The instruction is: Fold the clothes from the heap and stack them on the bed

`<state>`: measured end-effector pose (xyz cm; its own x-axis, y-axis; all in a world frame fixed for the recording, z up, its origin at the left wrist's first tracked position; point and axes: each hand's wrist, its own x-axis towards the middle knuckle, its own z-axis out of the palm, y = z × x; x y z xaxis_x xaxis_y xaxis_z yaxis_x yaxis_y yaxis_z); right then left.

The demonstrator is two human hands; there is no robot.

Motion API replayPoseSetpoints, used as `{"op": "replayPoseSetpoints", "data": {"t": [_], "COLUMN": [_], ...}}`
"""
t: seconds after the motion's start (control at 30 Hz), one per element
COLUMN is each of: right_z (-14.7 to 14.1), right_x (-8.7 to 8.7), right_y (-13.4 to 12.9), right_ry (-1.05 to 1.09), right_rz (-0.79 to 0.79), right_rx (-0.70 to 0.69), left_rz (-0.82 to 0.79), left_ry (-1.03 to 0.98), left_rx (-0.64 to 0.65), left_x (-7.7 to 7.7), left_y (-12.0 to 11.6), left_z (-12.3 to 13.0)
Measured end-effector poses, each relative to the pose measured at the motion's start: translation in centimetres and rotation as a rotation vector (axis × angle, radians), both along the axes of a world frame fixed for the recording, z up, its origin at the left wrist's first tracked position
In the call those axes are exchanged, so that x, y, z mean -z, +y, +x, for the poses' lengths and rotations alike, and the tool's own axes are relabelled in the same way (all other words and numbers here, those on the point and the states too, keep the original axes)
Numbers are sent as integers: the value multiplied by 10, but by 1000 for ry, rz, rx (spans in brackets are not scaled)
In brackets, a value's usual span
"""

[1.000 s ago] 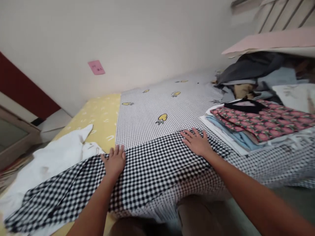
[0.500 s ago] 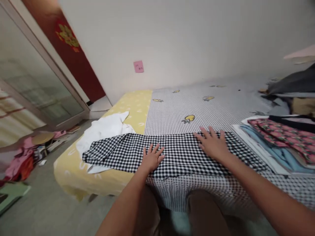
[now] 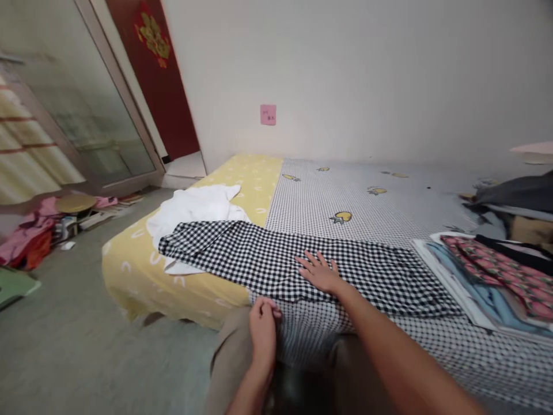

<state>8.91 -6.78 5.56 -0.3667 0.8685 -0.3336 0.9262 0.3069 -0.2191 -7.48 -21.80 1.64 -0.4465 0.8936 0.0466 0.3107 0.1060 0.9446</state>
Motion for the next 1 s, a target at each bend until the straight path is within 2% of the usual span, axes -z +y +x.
{"op": "replayPoseSetpoints", "data": {"t": [0.1,0.2,0.3,0.4,0.5,0.6,0.77,1.0], "right_z": [-2,-2,0,2,3,4,2,1], "right_x": [1,3,6,10,15,19,15,7], "right_y": [1,1,3,6,8,9,8,8], "right_ry": [-43,-87,-124,-147,-157,-154,-150,-131], "right_rz": [-8,4,22,36,49,63,39,-13], "right_rx": [12,7,-2,-9,-16,-22,-25,-18], "left_rz": [-22,17,93,128,4,-82,-78,-173], "left_ry": [-112,-153,-147,5,236,263,131,-66], "left_rx": [-55,-37,9,93,178,274,284,263], "left_x": [25,31,18,-4,-21,-30,-30,-9], "left_y": [-22,-19,-8,3,16,29,36,26], "left_z": [9,12,9,5,5,6,7,21]}}
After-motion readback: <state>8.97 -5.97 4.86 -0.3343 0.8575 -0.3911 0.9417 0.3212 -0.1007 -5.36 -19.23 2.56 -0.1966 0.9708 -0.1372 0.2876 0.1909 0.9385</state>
